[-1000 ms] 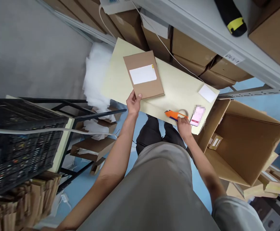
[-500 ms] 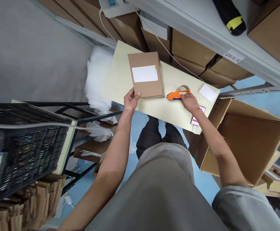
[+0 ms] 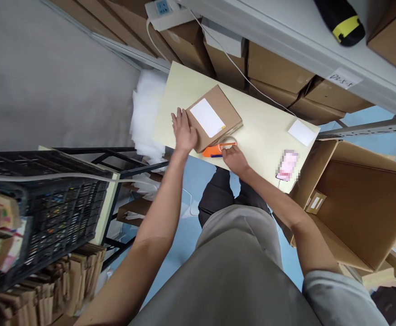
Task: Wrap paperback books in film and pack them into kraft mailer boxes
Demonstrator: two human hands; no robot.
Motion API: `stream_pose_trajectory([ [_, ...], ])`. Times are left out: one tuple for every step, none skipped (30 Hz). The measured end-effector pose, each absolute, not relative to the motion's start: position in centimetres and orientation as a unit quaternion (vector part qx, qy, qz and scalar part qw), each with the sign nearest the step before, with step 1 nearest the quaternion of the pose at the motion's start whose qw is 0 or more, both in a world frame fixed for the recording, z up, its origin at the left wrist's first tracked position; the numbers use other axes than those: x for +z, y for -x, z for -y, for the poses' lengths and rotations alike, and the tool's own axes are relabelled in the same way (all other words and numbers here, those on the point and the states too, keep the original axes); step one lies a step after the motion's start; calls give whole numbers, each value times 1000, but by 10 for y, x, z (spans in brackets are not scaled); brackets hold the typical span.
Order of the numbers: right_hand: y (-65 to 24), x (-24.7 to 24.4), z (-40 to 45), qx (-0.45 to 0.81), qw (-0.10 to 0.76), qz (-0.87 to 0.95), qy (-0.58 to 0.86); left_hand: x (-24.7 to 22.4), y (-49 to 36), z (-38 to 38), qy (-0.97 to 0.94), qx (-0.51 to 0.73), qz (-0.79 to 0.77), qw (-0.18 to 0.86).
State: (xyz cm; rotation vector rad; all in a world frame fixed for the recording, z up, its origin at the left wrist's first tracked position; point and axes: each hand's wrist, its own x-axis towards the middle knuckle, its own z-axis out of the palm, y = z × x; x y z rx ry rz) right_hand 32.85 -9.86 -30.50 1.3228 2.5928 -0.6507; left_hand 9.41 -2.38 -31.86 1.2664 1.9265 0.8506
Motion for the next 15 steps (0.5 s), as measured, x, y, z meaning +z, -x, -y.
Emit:
stream_pose_trajectory([
  [-316, -306, 105, -234, 62, -859, -451, -318, -109, 29, -476, 334, -750, 314],
  [-305, -307, 111, -247, 50, -851, -460, -318, -123, 34, -464, 340, -765, 290],
  [-297, -308, 116, -254, 44, -845, -468, -318, -134, 39, -456, 341, -778, 266],
  [-290, -309, 120, -255, 47, -841, -475, -318, -142, 43, -455, 335, -787, 248],
  [-287, -310, 125, -252, 55, -840, -478, -319, -148, 45, -456, 330, -793, 234],
  [-287, -311, 129, -248, 66, -840, -479, -319, -150, 47, -461, 325, -794, 226],
  [-290, -312, 133, -246, 77, -840, -478, -320, -150, 48, -467, 325, -792, 221],
  [-296, -313, 138, -248, 84, -839, -477, -321, -149, 48, -471, 328, -789, 218],
  [-307, -314, 144, -254, 88, -835, -479, -321, -147, 48, -474, 335, -786, 214],
  [-322, -314, 150, -262, 91, -830, -485, -322, -145, 48, -474, 342, -784, 210],
  [-341, -313, 157, -267, 93, -821, -495, -322, -144, 48, -474, 348, -782, 206],
  [-363, -312, 163, -272, 98, -811, -509, -322, -143, 48, -474, 351, -781, 202],
  [-388, -310, 168, -269, 106, -801, -524, -322, -143, 48, -475, 354, -780, 202],
  [-415, -308, 171, -255, 117, -793, -541, -321, -144, 48, -475, 354, -779, 204],
  [-440, -306, 170, -237, 128, -790, -551, -320, -144, 47, -476, 353, -778, 210],
])
